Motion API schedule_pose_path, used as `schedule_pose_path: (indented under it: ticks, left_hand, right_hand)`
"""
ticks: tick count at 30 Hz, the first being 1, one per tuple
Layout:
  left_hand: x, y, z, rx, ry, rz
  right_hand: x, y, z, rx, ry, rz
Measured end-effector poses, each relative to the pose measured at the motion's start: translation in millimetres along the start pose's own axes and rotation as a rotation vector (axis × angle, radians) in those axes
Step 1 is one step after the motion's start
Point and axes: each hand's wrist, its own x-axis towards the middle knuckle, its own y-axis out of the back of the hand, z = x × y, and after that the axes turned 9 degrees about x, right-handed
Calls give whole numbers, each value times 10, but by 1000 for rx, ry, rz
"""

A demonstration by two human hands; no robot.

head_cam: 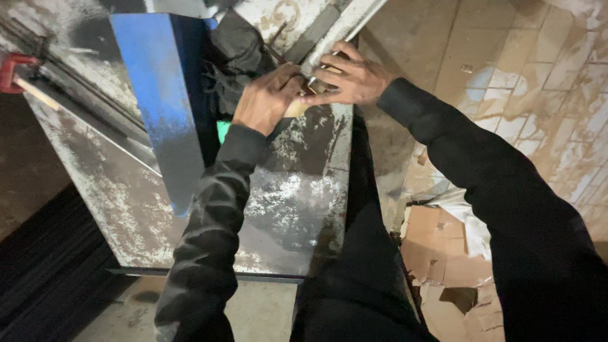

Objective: The person cuts black moulding strips into angled pieces using a double mitre saw, positioning each strip against the fence and lowering the blade, then stacks the cut pieces on the table and gathers them into a pile.

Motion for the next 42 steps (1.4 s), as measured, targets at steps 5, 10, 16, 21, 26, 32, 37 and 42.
schedule_pose_path:
  ticks: [5,10,16,21,26,32,37,42]
  left_hand:
    - [163,-44,-440,20,80,344]
    - [636,-619,-660,382,448,4]
    - [809,-664,-836,242,348,-105]
    - [758,-312,-965,-119,112,-111]
    - [540,-37,-796,-316,23,135]
    - [702,-368,-860,-23,57,26]
    - [954,-558,-778,164,567,-38]
    - [980,-285,-801,-160,877,-499]
  right_hand:
    - [-18,-21,-22,60,-10,12]
    - [11,-33,20,-36,-15,-6]
    - [57,-30,40,-35,-35,-2]
    - [-9,-41,28,-3,-19,-19]
    - [-3,-64,17,4,-43,-57]
    - [-6,-60,18,-47,-42,-77]
    - [41,-34,47,19,-29,17]
    - [-26,-36,27,-14,-62,-93]
